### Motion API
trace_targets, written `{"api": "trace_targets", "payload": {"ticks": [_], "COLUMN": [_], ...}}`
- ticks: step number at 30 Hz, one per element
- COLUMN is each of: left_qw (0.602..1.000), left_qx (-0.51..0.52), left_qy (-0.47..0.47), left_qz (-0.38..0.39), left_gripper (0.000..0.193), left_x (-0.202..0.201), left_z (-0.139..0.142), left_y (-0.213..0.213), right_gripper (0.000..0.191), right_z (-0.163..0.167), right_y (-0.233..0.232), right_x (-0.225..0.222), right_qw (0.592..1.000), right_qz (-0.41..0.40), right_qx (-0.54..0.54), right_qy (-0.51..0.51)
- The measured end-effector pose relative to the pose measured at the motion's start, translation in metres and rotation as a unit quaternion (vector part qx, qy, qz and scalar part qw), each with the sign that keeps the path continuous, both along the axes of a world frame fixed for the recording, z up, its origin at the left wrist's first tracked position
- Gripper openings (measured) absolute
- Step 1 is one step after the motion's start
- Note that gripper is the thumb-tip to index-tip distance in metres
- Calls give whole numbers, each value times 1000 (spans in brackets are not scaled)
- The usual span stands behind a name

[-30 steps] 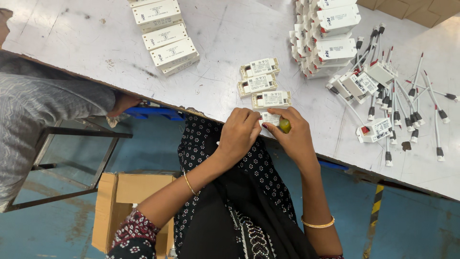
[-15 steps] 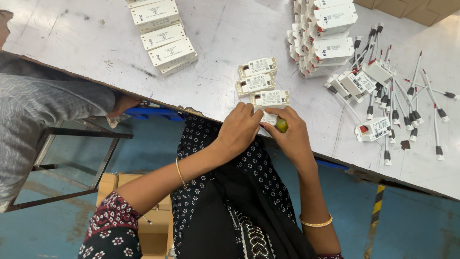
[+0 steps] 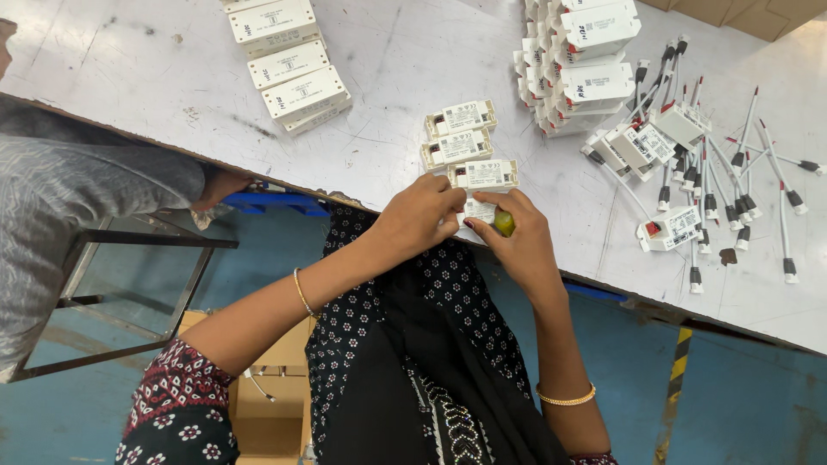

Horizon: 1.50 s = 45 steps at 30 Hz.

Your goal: The person uses a screwdriver to tighten screws on small white electrical boxes while inserting wires into terminals. They handle multiple boxes and wires on a workbench, stacking finished units and picking new ones from a pile.

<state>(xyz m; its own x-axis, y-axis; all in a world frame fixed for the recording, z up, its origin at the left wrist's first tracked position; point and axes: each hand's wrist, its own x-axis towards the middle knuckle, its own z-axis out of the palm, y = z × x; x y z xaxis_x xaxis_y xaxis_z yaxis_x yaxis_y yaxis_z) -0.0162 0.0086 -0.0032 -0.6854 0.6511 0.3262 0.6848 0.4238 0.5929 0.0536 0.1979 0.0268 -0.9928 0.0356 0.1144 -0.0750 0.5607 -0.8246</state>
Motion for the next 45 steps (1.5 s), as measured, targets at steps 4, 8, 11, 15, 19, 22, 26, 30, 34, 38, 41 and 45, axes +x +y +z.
{"api": "trace_targets", "payload": {"ticks": [4, 8, 11, 15, 19, 22, 26, 30, 34, 38, 41, 45], "left_qw": [999, 996, 995, 995, 999, 988, 973, 964, 958, 954, 954, 955], "left_qx": [-1, -6, -16, -30, 44, 131, 146, 165, 181, 198, 207, 203], "left_qy": [27, 61, 70, 81, 21, -62, -141, -163, -176, -170, -163, -165], "left_qz": [36, 60, 66, 46, 0, 48, 106, 132, 136, 145, 144, 139], "left_gripper": [17, 26, 27, 20, 22, 25, 21, 15, 12, 10, 11, 12], "left_x": [8, 19, 23, 20, 17, 24, 32, 32, 32, 33, 33, 32], "left_z": [-2, -3, -3, -2, 2, 4, 1, -4, -6, -7, -9, -11], "left_y": [3, 6, 8, 6, -11, -19, -20, -14, -10, -8, -7, -8], "right_gripper": [37, 39, 39, 39, 38, 34, 21, 22, 29, 32, 33, 34], "right_z": [0, 1, 1, 1, -1, 0, 11, 35, 52, 55, 55, 54], "right_y": [0, -2, -2, -1, -1, 0, 7, 14, -2, -22, -28, -29], "right_x": [0, -1, -1, -1, -1, -2, -9, -12, -37, -51, -48, -48], "right_qw": [1000, 999, 999, 1000, 1000, 999, 981, 925, 857, 862, 872, 879], "right_qz": [3, -8, -9, -3, 5, 8, -36, 3, 23, 26, 31, 41], "right_qx": [11, 30, 28, 24, 3, 22, -173, -358, -427, -401, -393, -386], "right_qy": [9, -14, -15, -2, 5, 23, -85, 124, 289, 309, 289, 278]}}
